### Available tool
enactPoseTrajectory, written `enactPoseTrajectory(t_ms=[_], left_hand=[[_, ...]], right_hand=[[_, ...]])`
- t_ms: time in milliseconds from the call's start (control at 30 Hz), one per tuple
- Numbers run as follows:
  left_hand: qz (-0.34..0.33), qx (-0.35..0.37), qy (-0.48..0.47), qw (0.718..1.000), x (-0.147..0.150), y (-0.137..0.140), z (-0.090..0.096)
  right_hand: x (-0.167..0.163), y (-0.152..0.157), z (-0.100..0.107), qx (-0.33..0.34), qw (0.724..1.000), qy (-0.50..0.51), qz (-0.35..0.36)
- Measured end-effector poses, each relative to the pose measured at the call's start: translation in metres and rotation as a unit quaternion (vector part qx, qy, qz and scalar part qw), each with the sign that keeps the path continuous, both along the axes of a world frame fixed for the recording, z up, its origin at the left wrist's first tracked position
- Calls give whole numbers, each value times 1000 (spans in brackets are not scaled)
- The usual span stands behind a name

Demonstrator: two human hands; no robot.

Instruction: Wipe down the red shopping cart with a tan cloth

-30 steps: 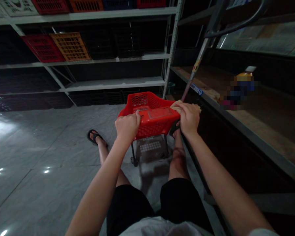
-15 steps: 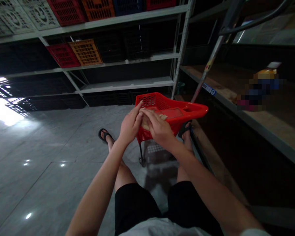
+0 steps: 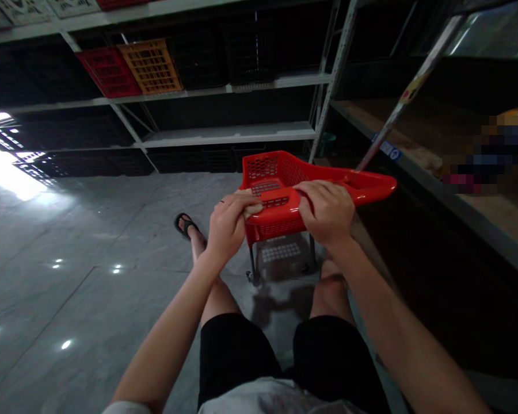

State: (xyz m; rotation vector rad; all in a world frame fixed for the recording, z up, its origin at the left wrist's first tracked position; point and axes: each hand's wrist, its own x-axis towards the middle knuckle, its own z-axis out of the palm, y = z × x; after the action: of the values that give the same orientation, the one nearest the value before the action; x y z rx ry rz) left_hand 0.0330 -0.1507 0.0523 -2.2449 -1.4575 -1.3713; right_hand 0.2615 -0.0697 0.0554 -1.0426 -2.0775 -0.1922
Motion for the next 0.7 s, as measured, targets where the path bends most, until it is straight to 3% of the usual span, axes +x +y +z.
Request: enactPoseTrajectory(t_ms=[167, 267, 367, 467, 567, 700], left_hand=[[-1, 98, 13, 995, 39, -3, 13], [-47, 97, 25, 994, 52, 2, 13], [-60, 65, 10, 996, 55, 16, -4], [-9, 25, -32, 999, 48, 39, -36], [96, -51, -61, 992, 30, 68, -64], [233, -174, -69, 954, -13, 99, -74]], right_hand=[[13, 13, 4, -16, 1000, 1, 18], [34, 29, 7, -40, 998, 16, 54], [58, 46, 11, -75, 993, 33, 84], [65, 50, 19, -86, 990, 32, 107], [49, 30, 30, -79, 984, 15, 157], [25, 2, 40, -122, 982, -29, 142]])
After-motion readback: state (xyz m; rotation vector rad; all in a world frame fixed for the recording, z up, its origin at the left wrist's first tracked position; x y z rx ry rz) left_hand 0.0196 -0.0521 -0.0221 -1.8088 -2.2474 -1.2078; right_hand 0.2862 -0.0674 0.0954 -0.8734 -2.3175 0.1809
